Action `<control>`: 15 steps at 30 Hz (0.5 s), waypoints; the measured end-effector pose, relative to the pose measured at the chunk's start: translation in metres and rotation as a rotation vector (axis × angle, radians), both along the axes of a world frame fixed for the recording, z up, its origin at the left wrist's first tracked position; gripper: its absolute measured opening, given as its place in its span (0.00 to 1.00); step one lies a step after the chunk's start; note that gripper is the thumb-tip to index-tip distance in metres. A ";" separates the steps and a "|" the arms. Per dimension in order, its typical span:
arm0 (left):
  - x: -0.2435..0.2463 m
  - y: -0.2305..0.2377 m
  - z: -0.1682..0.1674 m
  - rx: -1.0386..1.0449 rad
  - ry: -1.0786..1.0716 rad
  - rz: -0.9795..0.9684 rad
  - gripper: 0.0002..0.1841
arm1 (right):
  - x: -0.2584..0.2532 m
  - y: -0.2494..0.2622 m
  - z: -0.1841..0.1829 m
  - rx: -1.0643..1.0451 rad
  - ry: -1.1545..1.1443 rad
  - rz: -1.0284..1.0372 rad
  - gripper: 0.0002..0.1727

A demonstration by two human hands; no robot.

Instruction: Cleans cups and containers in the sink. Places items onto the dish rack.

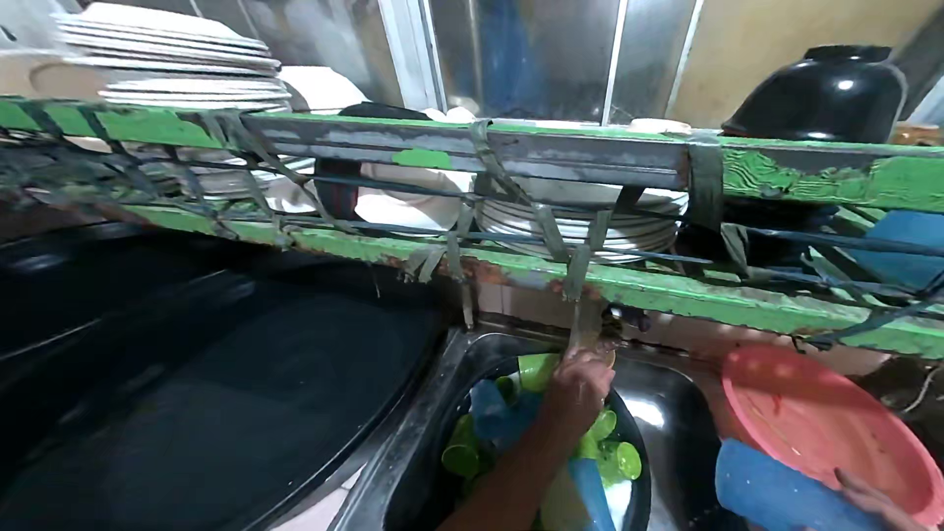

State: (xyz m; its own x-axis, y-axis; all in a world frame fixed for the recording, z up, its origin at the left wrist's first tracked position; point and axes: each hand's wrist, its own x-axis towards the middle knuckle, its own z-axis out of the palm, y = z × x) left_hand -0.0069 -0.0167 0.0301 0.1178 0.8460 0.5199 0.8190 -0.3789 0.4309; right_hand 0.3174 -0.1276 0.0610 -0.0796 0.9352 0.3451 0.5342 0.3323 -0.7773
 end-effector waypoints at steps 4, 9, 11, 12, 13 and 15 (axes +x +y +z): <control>-0.010 0.007 -0.024 -0.467 -0.980 0.118 0.19 | -0.005 0.004 0.003 0.064 0.063 -0.007 0.36; 0.002 -0.020 -0.002 -0.797 -1.455 0.098 0.26 | -0.015 0.001 0.032 0.286 -0.110 -0.003 0.39; 0.020 -0.033 0.001 -0.846 -1.506 0.094 0.26 | -0.021 -0.001 0.049 0.355 -0.100 0.024 0.38; 0.030 -0.037 0.004 -0.876 -1.578 0.099 0.25 | -0.025 -0.002 0.056 0.381 -0.097 0.038 0.37; 0.039 -0.042 0.009 -0.914 -1.635 0.100 0.25 | -0.030 -0.003 0.062 0.388 -0.106 0.048 0.36; 0.058 -0.053 0.014 -0.966 -1.706 0.111 0.24 | -0.045 -0.005 0.064 0.358 -0.148 0.060 0.37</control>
